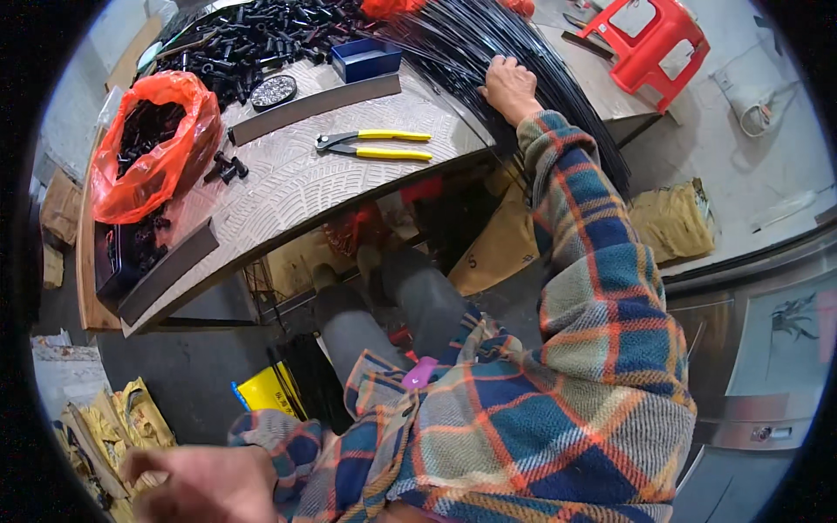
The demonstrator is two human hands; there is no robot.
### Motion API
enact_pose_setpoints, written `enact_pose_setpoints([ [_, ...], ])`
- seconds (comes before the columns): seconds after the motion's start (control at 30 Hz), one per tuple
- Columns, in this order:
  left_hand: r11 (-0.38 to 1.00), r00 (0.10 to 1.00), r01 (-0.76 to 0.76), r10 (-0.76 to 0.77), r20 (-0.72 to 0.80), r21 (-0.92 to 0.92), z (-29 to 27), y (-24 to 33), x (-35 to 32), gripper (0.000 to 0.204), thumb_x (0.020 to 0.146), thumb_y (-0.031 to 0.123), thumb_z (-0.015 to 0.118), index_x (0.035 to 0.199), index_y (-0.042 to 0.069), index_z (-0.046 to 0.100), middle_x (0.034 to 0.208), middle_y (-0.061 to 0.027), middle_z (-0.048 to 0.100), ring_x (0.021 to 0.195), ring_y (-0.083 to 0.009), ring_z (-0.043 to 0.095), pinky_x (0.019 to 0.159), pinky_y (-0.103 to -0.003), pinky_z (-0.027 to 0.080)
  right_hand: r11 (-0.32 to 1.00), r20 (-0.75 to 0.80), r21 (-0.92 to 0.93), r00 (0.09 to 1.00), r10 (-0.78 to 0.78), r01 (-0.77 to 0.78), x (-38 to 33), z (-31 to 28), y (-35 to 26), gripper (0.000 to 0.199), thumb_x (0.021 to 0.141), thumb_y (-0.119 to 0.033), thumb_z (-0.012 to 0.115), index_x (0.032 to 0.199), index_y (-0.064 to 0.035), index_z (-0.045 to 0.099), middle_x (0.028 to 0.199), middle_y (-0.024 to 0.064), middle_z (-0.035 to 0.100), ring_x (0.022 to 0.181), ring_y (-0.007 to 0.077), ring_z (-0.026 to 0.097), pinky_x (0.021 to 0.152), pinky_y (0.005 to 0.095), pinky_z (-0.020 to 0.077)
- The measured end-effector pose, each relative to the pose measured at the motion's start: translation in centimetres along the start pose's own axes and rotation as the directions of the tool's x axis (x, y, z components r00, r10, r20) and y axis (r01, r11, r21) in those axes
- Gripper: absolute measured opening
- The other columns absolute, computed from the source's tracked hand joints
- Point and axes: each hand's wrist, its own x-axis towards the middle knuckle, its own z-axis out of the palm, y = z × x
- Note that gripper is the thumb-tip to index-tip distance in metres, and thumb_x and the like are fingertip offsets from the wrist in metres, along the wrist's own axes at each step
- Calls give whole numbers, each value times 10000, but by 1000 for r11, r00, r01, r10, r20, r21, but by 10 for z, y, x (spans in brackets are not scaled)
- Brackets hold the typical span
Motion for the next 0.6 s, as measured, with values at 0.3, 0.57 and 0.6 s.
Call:
enact_pose_setpoints([
  [0.3, 849, 996, 38, 11, 88, -526, 105, 15, -18, 216, 874, 341, 474, 1069, 255, 509, 823, 115, 537, 881, -66, 519, 925, -394, 256, 962, 0, 274, 1000, -5, 5, 18, -8, 18, 332, 802, -372, 551, 843, -43, 521, 818, 178, 615, 813, 354, 593, 685, 457, 451],
  [0.57, 942, 448, 323, -241, 861, 96, 157, -70, -107, 235, 708, 166, 670, 870, 23, 577, 883, -112, 585, 885, -295, 559, 795, -369, 413, 886, 160, 462, 986, -48, -32, 36, -27, 55, 349, 856, -367, 494, 897, -21, 503, 921, 187, 588, 905, 369, 550, 744, 429, 428],
  [0.6, 948, 362, 264, -267, 893, 177, 161, -77, -124, 290, 711, 163, 664, 943, 17, 568, 947, -113, 568, 961, -289, 533, 840, -363, 397, 825, 180, 564, 981, -70, -45, 41, -35, 50, 346, 855, -354, 503, 898, -12, 472, 907, 209, 574, 914, 375, 539, 745, 427, 416],
])
